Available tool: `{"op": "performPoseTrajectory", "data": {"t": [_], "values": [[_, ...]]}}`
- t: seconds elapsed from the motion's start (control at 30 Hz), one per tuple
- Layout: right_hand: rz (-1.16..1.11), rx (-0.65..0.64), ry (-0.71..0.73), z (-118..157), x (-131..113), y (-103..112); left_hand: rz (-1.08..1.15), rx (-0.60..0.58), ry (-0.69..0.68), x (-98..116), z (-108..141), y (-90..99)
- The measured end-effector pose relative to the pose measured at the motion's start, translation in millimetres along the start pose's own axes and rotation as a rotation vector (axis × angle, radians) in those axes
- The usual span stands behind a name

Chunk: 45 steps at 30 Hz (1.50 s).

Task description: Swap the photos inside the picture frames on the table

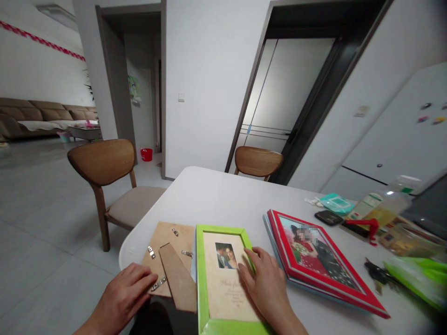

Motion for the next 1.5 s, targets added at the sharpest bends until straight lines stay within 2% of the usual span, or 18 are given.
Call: {"op": "performPoseTrajectory", "data": {"t": [0.07, 0.13, 0.23, 0.3, 0.37, 0.43, 0.53, 0.6, 0.67, 0.73, 0.87, 0.97, 1.13, 1.27, 1.4, 1.5], "values": [[-0.066, -0.046, 0.144, 10, -11, -3, 0.009, 0.095, -0.028, 2, -1, 10.5], [-0.104, -0.118, 0.225, 19, -23, -8, 0.019, 0.251, -0.042, 4, -6, 25.2], [-0.165, -0.141, 0.173, 20, -32, -11, 0.048, 0.454, -0.068, 17, -23, 45.9], [-0.338, -0.107, 0.099, 15, -32, -6, 0.069, 0.519, -0.090, 34, -37, 53.2], [-0.619, -0.061, 0.002, 9, -25, 7, 0.097, 0.532, -0.118, 57, -49, 52.8], [-0.907, -0.035, -0.073, 8, -14, 23, 0.128, 0.493, -0.178, 81, -58, 44.3], [-1.132, -0.133, -0.075, 13, 1, 42, 0.151, 0.376, -0.313, 111, -68, 21.6], [-1.076, -0.262, -0.071, 18, 11, 44, 0.143, 0.298, -0.347, 121, -72, 5.5], [-0.929, -0.373, -0.061, 23, 19, 39, 0.122, 0.212, -0.324, 125, -76, -8.8], [-0.793, -0.412, -0.044, 26, 24, 30, 0.099, 0.123, -0.276, 126, -79, -19.8], [-0.534, -0.354, 0.057, 22, 17, 14, 0.091, 0.024, -0.173, 126, -85, -30.1], [-0.379, -0.273, 0.170, 17, 5, 3, 0.182, -0.006, -0.083, 120, -89, -34.0], [-0.260, -0.104, 0.222, 19, -1, -8, 0.318, -0.077, 0.047, 105, -92, -39.2], [-0.213, -0.112, 0.252, 14, 3, -7, 0.339, -0.146, 0.028, 102, -89, -41.4], [-0.066, -0.102, 0.162, -8, 4, -1, 0.334, -0.138, 0.017, 100, -87, -44.4], [-0.012, -0.165, 0.112, -20, 2, -4, 0.329, -0.138, 0.022, 99, -88, -46.7]]}}
Point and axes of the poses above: each hand's wrist, its own z-axis away from the middle knuckle, its own y-axis out of the back of the hand, x = y × z, the point moved 5 cm from there along -z, towards the middle knuckle, and after that the axes turned 10 degrees about -x, right-handed, at the moved point
